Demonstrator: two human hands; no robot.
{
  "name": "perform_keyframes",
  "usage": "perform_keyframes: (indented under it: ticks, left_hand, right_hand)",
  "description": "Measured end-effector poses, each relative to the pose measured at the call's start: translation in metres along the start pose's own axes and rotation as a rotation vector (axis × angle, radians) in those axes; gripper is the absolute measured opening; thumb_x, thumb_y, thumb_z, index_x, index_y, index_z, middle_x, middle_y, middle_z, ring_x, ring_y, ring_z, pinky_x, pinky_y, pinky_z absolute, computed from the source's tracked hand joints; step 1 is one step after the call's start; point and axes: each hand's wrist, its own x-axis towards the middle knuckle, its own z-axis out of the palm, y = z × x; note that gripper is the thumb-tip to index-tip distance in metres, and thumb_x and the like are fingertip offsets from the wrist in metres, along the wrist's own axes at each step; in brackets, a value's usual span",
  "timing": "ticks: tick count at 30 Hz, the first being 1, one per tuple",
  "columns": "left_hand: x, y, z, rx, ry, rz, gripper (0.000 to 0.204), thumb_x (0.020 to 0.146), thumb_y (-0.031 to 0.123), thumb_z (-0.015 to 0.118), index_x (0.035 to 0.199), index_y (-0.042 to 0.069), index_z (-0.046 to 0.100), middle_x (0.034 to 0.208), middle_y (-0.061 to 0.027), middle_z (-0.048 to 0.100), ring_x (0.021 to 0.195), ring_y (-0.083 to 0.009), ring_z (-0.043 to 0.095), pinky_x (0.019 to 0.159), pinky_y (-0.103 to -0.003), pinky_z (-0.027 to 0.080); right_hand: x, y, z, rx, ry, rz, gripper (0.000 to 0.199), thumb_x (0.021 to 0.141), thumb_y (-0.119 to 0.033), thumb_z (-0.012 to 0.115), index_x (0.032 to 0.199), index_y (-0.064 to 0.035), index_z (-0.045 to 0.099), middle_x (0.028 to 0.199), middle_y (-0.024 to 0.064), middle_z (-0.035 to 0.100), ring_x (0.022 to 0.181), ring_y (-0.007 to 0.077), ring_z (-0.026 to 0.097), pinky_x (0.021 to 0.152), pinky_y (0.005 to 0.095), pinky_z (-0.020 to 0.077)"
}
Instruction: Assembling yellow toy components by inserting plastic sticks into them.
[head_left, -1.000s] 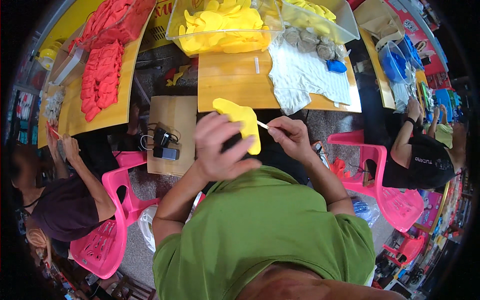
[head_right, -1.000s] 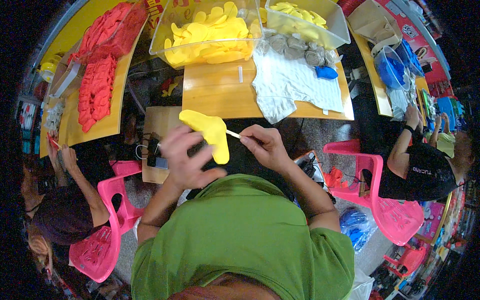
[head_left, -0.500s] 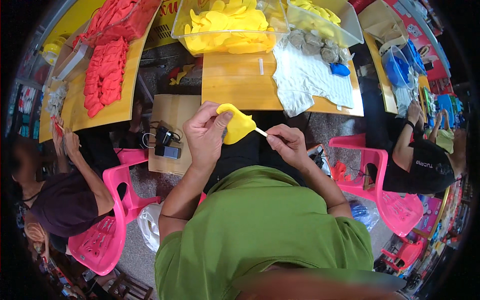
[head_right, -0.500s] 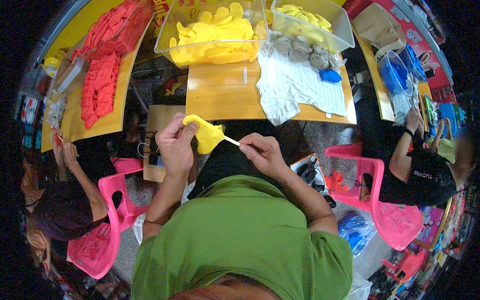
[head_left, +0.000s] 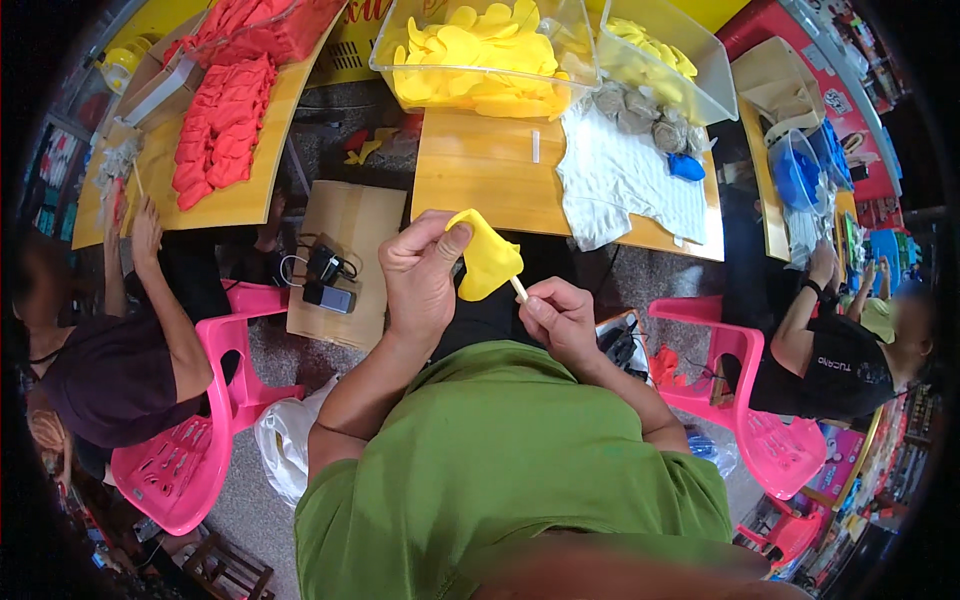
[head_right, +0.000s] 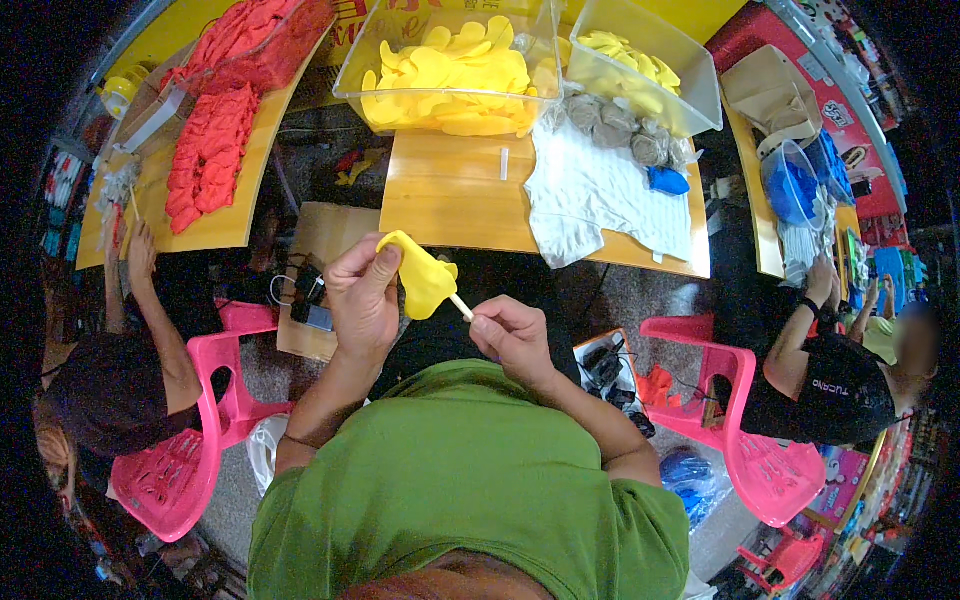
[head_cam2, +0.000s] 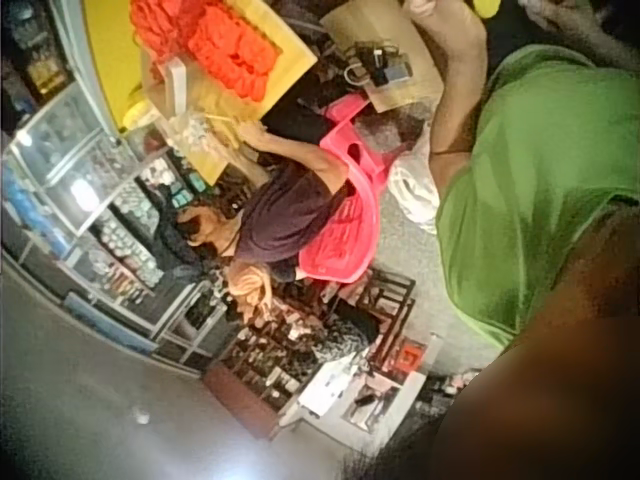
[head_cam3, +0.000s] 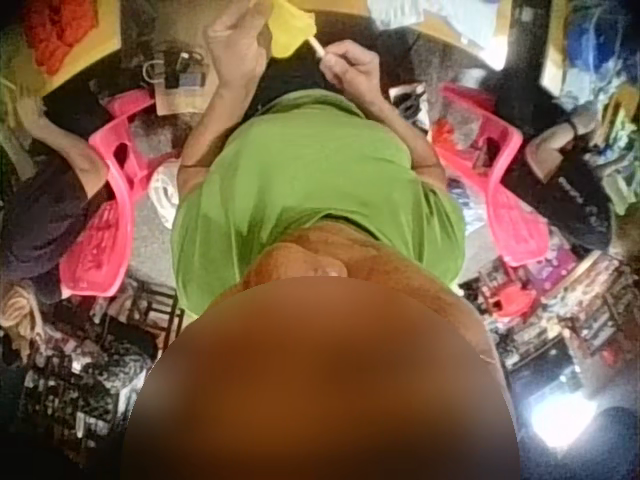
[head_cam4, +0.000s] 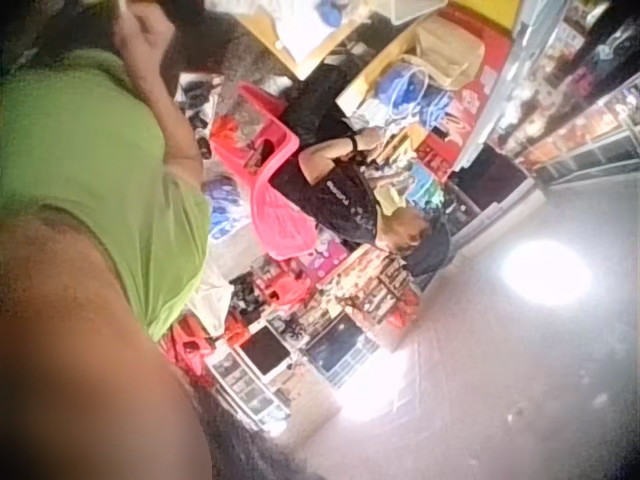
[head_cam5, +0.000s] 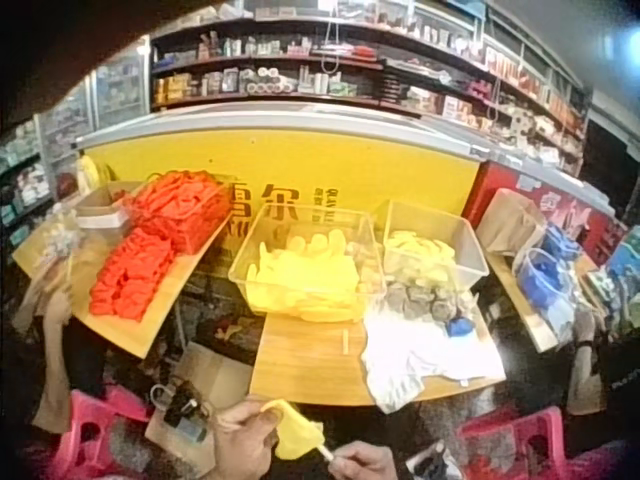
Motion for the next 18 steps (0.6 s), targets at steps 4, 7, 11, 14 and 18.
perform_keyframes:
  ticks: [4, 7, 11, 14, 18]
  left_hand:
    - [0.001, -0.002, -0.004, 0.069, 0.002, 0.02, 0.012, 0.078, 0.001, 0.067, 0.087, -0.006, 0.064, 0.085, -0.0067, 0.061, 0.078, -0.0107, 0.054, 0.071, -0.023, 0.043]
    - [0.0, 0.001, -0.005, 0.103, -0.015, 0.055, 0.012, 0.079, 0.001, 0.067, 0.088, -0.006, 0.064, 0.085, -0.0067, 0.06, 0.078, -0.0107, 0.054, 0.071, -0.023, 0.044]
    - [0.0, -0.002, -0.006, -0.02, 0.003, -0.019, 0.012, 0.08, 0.002, 0.066, 0.089, -0.005, 0.064, 0.085, -0.0068, 0.06, 0.078, -0.0105, 0.054, 0.071, -0.023, 0.044]
    - [0.001, -0.007, -0.007, -0.054, 0.005, -0.051, 0.012, 0.08, 0.002, 0.065, 0.089, -0.005, 0.064, 0.085, -0.0059, 0.06, 0.078, -0.0103, 0.054, 0.071, -0.023, 0.044]
    - [0.002, -0.004, -0.005, -0.051, -0.022, -0.089, 0.01, 0.08, 0.002, 0.065, 0.087, -0.005, 0.063, 0.083, -0.0045, 0.059, 0.077, -0.0099, 0.054, 0.07, -0.023, 0.043]
  right_hand:
    - [0.002, -0.002, 0.005, -0.07, 0.031, 0.061, 0.01, 0.088, -0.008, 0.055, 0.088, 0.0013, 0.058, 0.057, 0.0022, 0.049, 0.042, 0.0046, 0.036, 0.037, 0.0192, 0.0235]
    - [0.002, -0.005, -0.001, -0.102, -0.015, 0.016, 0.006, 0.088, -0.005, 0.055, 0.09, 0.0001, 0.056, 0.062, 0.0007, 0.051, 0.047, 0.0045, 0.04, 0.041, 0.0189, 0.0285]
    - [-0.004, -0.002, 0.003, -0.021, 0.042, 0.049, 0.01, 0.087, -0.009, 0.056, 0.087, 0.0006, 0.057, 0.057, 0.0025, 0.049, 0.043, 0.0057, 0.037, 0.038, 0.02, 0.0253]
    - [-0.005, 0.002, 0.009, 0.084, 0.062, 0.106, 0.015, 0.087, -0.014, 0.058, 0.086, 0.0007, 0.057, 0.054, 0.0039, 0.047, 0.04, 0.0066, 0.034, 0.036, 0.021, 0.0219]
    - [-0.002, 0.0, 0.009, 0.13, -0.006, 0.181, 0.015, 0.088, -0.014, 0.056, 0.088, 0.0007, 0.057, 0.054, 0.0031, 0.047, 0.041, 0.006, 0.034, 0.037, 0.0205, 0.0222]
